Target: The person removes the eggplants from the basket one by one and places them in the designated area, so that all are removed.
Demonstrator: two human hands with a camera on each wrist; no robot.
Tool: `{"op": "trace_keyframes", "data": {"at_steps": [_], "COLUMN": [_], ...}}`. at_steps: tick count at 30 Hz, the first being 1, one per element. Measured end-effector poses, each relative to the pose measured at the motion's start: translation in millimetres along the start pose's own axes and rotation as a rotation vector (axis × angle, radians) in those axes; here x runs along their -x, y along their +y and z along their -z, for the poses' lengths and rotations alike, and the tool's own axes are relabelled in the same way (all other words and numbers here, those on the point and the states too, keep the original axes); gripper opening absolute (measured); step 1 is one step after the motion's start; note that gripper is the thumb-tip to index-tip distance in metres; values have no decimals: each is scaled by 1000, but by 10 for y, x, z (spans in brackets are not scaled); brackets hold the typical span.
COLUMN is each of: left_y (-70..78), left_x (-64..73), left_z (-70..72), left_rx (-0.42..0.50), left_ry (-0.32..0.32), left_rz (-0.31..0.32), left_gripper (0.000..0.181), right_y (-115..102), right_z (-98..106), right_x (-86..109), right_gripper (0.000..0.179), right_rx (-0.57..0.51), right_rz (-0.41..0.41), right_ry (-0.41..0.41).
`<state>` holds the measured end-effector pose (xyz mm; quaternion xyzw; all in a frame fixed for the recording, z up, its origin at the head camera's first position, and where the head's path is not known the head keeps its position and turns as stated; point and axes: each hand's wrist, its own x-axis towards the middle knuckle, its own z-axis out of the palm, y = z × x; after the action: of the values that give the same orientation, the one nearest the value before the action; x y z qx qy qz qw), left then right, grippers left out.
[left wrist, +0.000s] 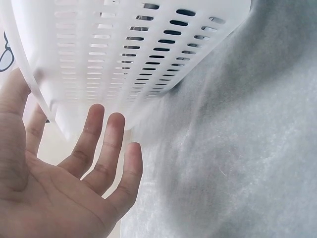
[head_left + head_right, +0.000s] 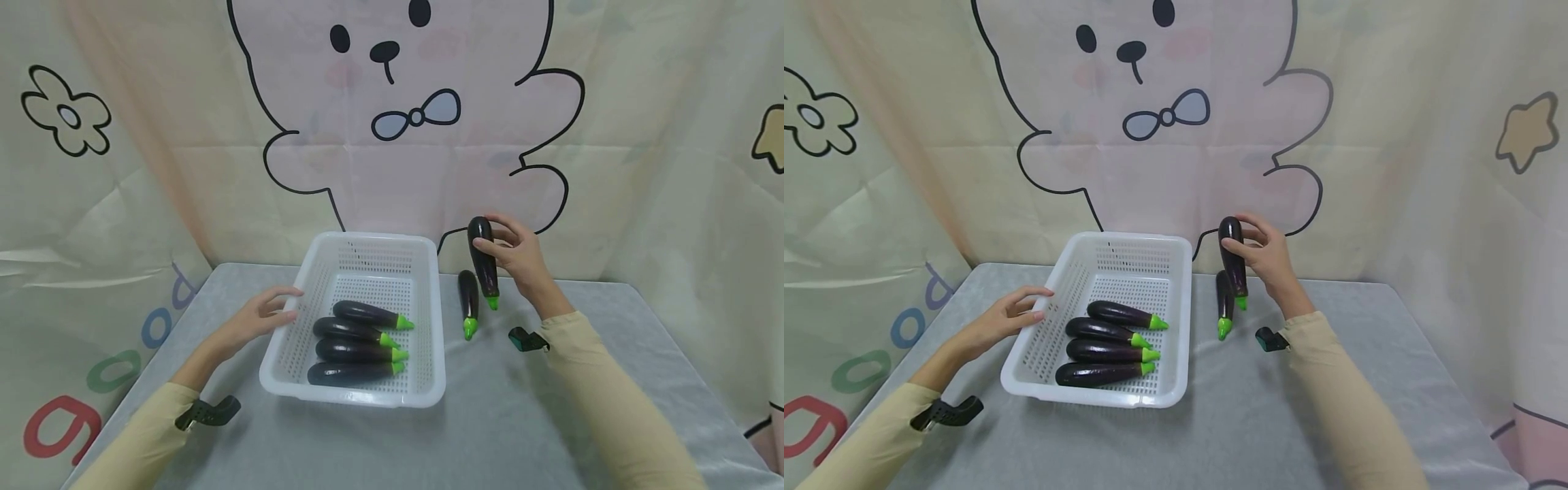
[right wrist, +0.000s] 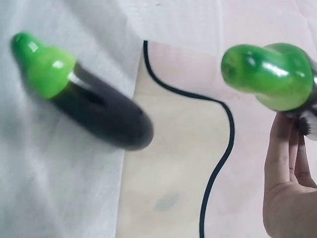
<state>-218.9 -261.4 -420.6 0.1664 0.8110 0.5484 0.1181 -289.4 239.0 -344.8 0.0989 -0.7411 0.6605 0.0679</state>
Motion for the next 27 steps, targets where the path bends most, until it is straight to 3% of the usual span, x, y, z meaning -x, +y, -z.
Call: {"op": "trace_keyframes", "data": {"at_steps": [6,14,21,27], "left_y": [-36,-17,10,-2], "left_x": [-1,4,8,7], "left_z": [8,6,-17,-22], "left_rx": [-3,-12,-4,-8], "left_ry": [7,12,16,22], "left_rz": [12,18,20,16], "left_gripper": [47,48,50,50], "right_y": [91,217,348,473], "right_z": [145,339,511,619], "right_x": [81,157,216,259], "right_gripper": [60,64,67,67], "right_rx": [48,4,114,102], "right_rz": [-29,-89,-154,-183], "right_ry": [7,-6,-27,-35]}}
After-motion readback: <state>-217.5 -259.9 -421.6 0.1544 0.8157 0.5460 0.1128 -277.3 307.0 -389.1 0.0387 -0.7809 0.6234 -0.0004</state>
